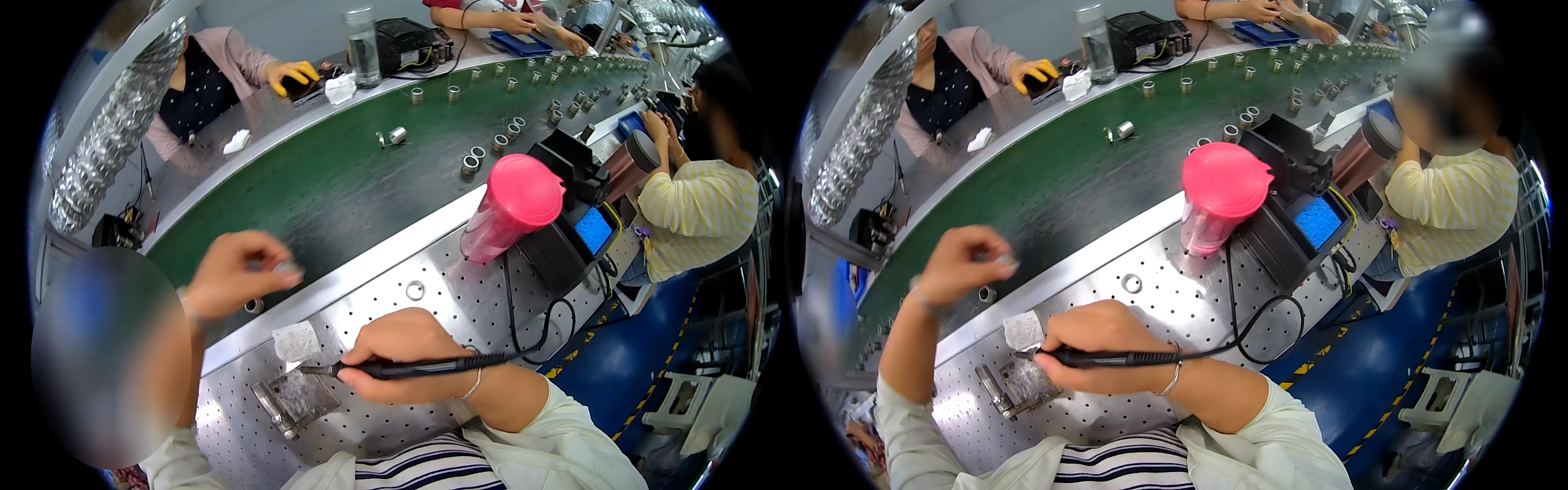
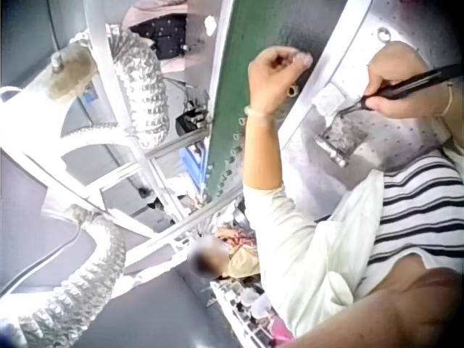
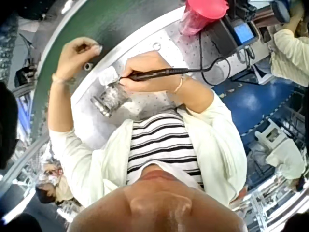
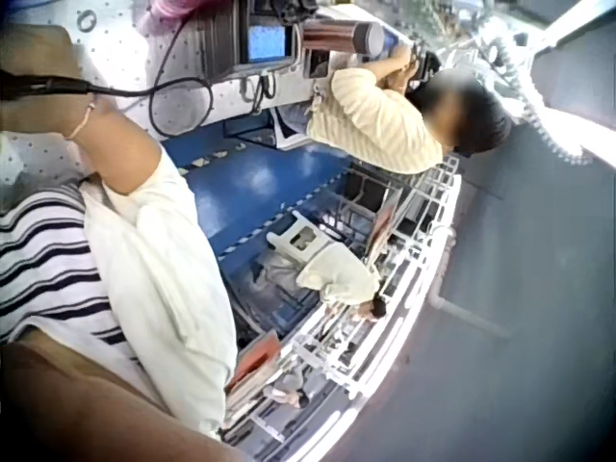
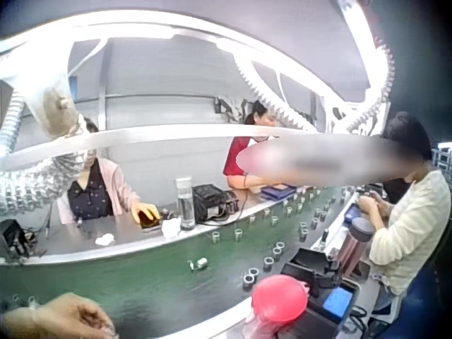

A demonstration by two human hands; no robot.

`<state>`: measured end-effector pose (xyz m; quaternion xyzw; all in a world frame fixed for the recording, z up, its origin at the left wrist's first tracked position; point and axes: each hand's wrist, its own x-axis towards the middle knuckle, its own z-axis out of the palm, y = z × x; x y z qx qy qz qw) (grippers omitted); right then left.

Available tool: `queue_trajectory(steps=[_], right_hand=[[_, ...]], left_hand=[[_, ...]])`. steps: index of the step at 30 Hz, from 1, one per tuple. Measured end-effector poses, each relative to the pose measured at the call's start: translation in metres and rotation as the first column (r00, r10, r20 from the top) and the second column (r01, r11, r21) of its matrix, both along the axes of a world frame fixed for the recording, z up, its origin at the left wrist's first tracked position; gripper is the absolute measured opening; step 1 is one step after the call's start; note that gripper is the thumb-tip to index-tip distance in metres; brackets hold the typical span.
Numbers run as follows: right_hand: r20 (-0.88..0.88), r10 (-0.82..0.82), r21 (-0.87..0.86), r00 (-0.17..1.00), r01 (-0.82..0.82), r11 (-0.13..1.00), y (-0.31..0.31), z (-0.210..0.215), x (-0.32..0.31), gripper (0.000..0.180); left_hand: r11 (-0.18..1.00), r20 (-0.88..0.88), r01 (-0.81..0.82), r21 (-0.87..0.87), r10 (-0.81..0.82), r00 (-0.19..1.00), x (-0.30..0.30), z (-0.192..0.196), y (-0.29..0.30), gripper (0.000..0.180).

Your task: The person uses a soldering iron to solder small cylindrical metal components on a perforated workbench. They repeatedly pick up components, apply solder, and place them back on the table.

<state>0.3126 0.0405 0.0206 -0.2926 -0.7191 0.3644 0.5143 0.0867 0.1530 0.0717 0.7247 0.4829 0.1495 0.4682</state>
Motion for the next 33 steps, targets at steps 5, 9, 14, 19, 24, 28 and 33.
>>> queue_trajectory(steps=[5,9,14,19,24,28,33], right_hand=[[-0.018,0.024,-0.228,1.000,-0.027,0.973,0.004,0.005,-0.015,0.013],[-0.282,-0.054,-0.464,0.958,-0.086,0.882,-0.006,0.000,-0.025,0.009],[-0.392,-0.035,-0.456,0.919,-0.162,0.875,-0.007,-0.010,-0.041,0.011],[-0.380,-0.040,-0.442,0.924,-0.143,0.886,-0.008,-0.014,-0.043,0.013],[-0.427,0.022,-0.383,0.904,-0.203,0.901,-0.007,-0.018,-0.044,0.016],[-0.455,0.063,-0.371,0.888,-0.253,0.893,-0.008,-0.021,-0.045,0.017],[-0.459,0.122,-0.396,0.880,-0.325,0.859,-0.013,-0.018,-0.050,0.018]], left_hand=[[0.924,0.387,0.000,-0.381,0.159,0.908,-0.108,-0.001,-0.078,0.028],[0.887,0.413,0.039,-0.460,0.175,0.894,-0.109,-0.022,-0.101,0.027],[0.892,0.594,0.086,-0.444,0.221,0.774,-0.114,-0.046,-0.090,0.022],[0.885,0.406,0.089,-0.458,0.119,0.906,-0.123,-0.051,-0.080,0.026],[0.807,0.507,0.276,-0.523,0.034,0.861,-0.108,-0.071,-0.092,0.028],[0.828,0.581,0.251,-0.501,0.108,0.807,-0.096,-0.062,-0.121,0.070],[0.835,0.643,0.054,-0.548,0.379,0.665,-0.096,-0.066,-0.145,0.082]])
